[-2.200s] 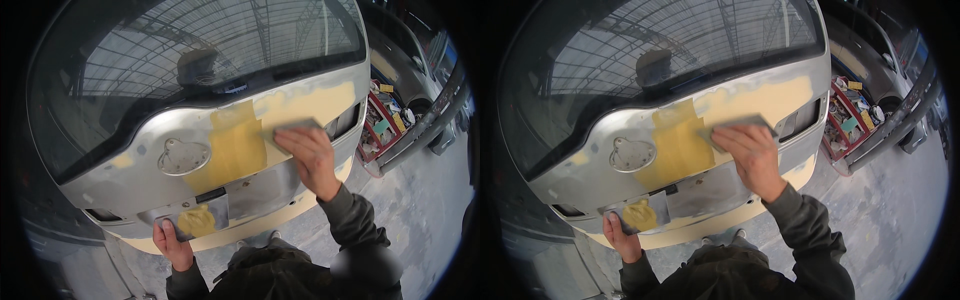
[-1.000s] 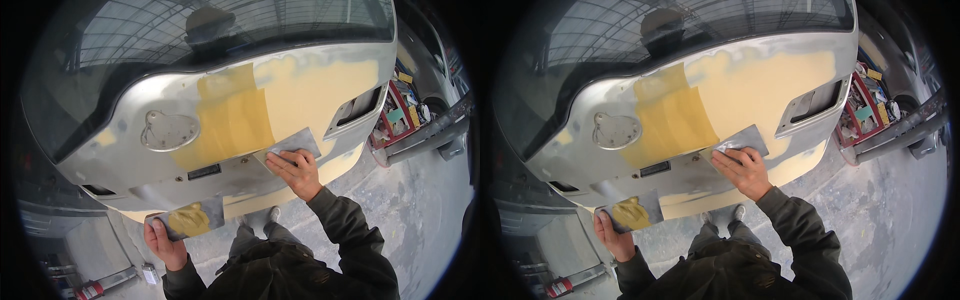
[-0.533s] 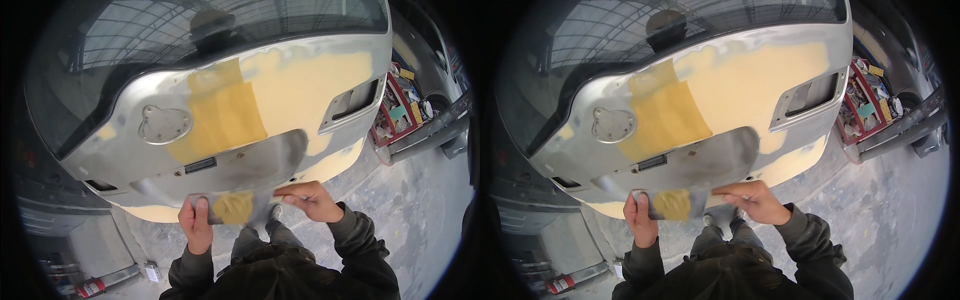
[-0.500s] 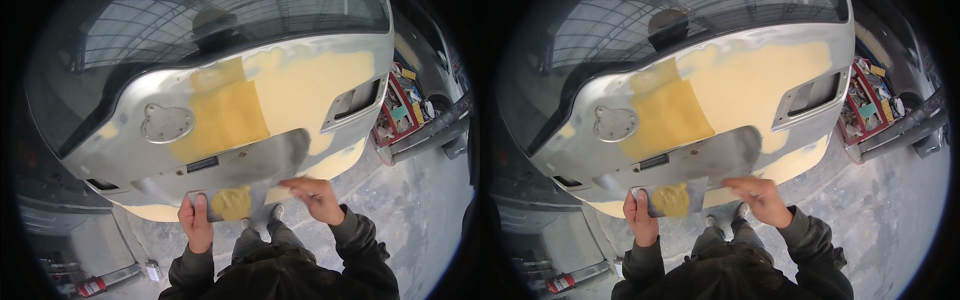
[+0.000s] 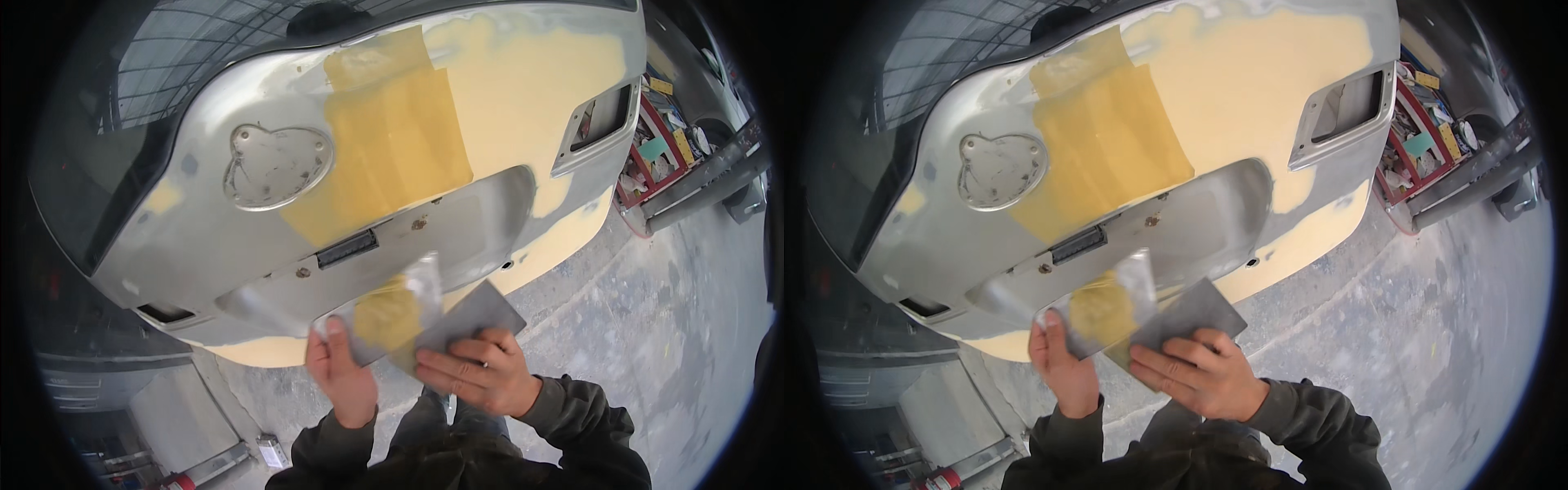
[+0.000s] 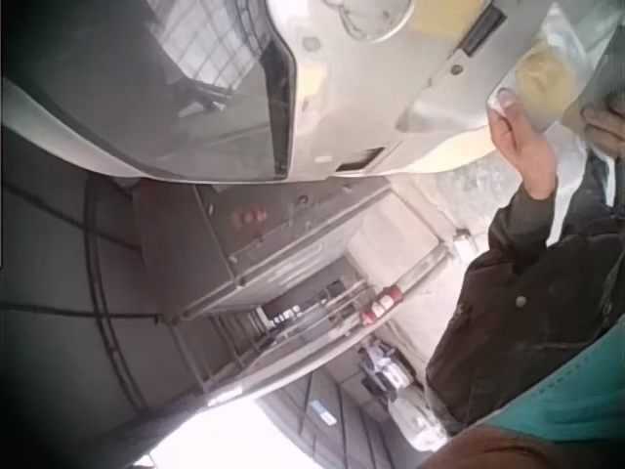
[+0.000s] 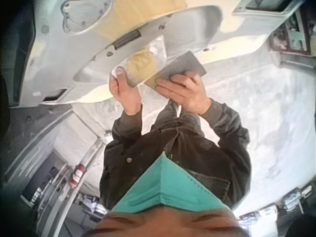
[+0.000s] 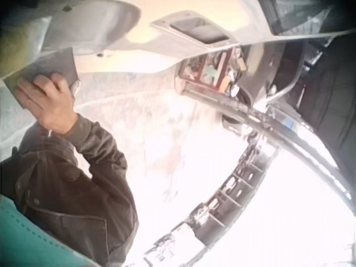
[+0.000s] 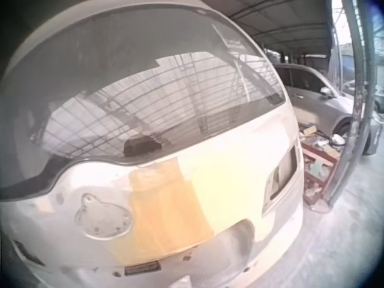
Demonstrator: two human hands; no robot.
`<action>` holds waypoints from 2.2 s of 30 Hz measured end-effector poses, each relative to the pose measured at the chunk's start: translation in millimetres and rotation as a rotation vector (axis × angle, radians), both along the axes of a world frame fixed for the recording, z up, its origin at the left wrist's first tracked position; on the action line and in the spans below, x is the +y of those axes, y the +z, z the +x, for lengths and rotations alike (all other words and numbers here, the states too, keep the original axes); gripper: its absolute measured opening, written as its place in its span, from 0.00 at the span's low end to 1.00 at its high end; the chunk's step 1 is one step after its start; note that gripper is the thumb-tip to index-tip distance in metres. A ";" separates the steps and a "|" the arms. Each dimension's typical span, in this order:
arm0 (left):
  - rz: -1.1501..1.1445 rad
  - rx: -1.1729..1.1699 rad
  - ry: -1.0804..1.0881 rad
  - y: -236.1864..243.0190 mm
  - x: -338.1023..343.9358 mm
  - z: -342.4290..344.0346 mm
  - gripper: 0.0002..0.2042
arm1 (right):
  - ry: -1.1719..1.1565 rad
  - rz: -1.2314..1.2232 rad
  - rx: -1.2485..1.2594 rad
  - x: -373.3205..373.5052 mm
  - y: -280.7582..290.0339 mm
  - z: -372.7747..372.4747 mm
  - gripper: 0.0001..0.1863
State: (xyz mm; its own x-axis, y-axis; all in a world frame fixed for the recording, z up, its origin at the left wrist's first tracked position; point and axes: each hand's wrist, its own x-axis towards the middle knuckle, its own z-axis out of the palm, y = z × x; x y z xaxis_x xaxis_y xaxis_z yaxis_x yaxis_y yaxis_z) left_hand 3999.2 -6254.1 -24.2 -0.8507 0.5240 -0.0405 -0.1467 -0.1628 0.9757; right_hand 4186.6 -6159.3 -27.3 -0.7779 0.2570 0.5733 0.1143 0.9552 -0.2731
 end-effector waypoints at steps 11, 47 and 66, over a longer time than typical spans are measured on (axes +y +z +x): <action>-0.165 0.203 0.105 -60.7 -86.5 -37.3 0.16 | -0.251 0.391 0.307 98.7 -70.2 -59.7 0.18; -0.280 0.091 0.014 -96.1 -111.0 -44.1 0.16 | -0.344 0.499 0.446 145.4 -96.6 -74.5 0.17; -0.389 0.236 -0.028 -79.1 -89.0 -35.2 0.16 | -0.306 0.421 0.383 126.5 -77.8 -65.0 0.17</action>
State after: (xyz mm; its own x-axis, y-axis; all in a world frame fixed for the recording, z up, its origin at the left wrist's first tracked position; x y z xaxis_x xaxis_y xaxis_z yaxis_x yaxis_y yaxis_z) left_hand 3964.0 -6343.1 -103.3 -0.8462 0.5309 -0.0459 0.0877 0.2238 0.9707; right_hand 4121.6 -6032.7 -105.0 -0.4255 0.1277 0.8959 0.3672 0.9292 0.0420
